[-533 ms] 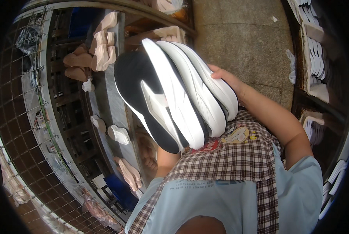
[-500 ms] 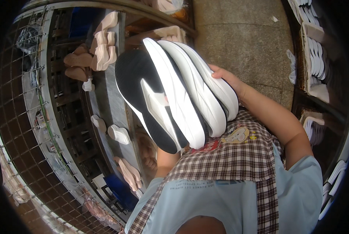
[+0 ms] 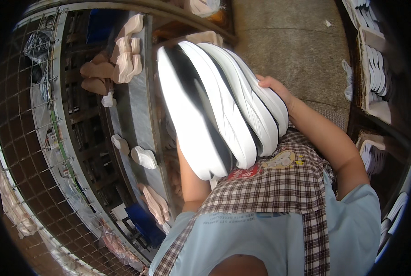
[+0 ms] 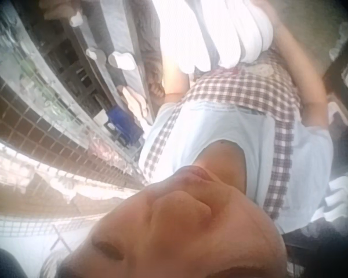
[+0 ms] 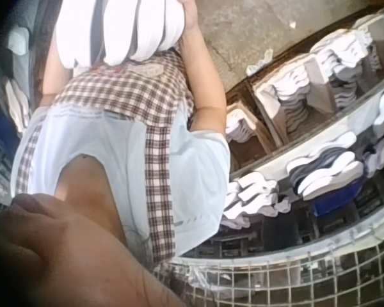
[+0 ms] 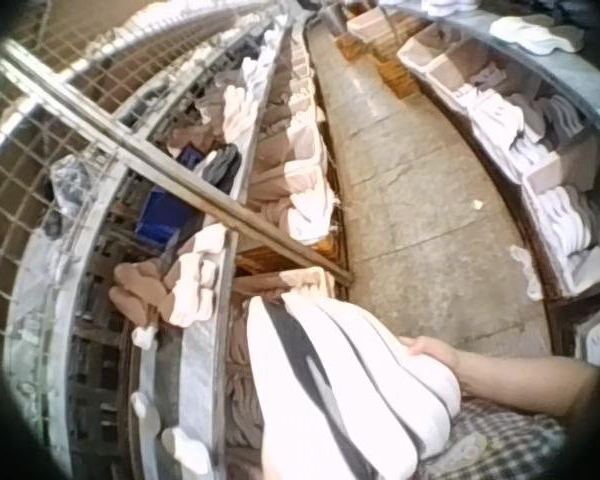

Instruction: The person repeatedly picks up stacks of pink and white slippers from a metal shelf, turns them over to inspect the soles, and places them into a yellow basket. The person handles the slippers by hand without using any tools.

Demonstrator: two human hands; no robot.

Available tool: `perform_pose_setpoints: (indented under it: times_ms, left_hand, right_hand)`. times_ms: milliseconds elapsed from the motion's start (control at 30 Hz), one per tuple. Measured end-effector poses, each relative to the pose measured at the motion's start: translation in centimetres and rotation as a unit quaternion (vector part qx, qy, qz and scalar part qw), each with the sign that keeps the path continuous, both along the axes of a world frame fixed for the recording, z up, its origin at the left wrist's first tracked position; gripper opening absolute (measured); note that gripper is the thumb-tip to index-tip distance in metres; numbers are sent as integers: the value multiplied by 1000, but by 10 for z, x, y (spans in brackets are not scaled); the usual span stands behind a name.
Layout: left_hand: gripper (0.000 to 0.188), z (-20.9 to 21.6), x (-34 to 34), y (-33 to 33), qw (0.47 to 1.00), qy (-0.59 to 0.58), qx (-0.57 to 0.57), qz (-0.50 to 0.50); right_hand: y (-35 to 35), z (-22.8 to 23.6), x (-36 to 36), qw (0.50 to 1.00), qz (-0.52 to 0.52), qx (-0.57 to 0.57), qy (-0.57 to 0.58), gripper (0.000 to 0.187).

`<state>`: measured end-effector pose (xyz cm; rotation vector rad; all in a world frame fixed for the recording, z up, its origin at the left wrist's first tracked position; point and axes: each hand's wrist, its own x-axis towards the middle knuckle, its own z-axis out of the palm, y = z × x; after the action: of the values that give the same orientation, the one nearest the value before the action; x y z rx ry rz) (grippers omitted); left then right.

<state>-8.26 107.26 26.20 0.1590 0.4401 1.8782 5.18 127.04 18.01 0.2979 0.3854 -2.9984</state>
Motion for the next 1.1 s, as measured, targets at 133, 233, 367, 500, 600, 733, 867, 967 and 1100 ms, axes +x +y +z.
perform_pose_setpoints:
  times_ms: [133, 233, 367, 500, 600, 733, 867, 967, 1100]
  left_hand:
    - [62, 8, -2, 2, 1000, -10, 25, -7]
    - [63, 11, -1, 7, 996, -42, 79, -7]
    - [64, 14, 0, 8, 990, -65, 126, 0]
    - [64, 17, -3, -1, 996, -54, 72, -14]
    - [61, 15, -5, -16, 1000, 2, 22, -12]
    - [57, -2, 2, -41, 993, 49, -100, 26]
    - [54, -28, 4, -60, 982, 50, -179, 40]
    - [51, -42, 7, -66, 976, 46, -207, 44]
    - [49, -40, 18, -72, 971, 46, -231, 47]
  right_hand:
    - [0, -6, 4, 998, 30, -47, -9, 62]
    - [-1, -13, 3, 994, 37, -98, 11, 56]
    - [3, -19, 3, 988, 50, -130, 65, 57]
    - [3, -17, 5, 992, 57, -99, 58, 62]
    - [6, -10, 2, 998, 15, 58, 29, 72]
    - [24, 8, 1, 948, 47, 311, 54, 101]
    - [34, 31, 7, 890, 91, 436, 97, 119]
    - [33, 44, 12, 837, 81, 527, 121, 127]
    - [29, 48, 13, 799, 79, 569, 178, 127]
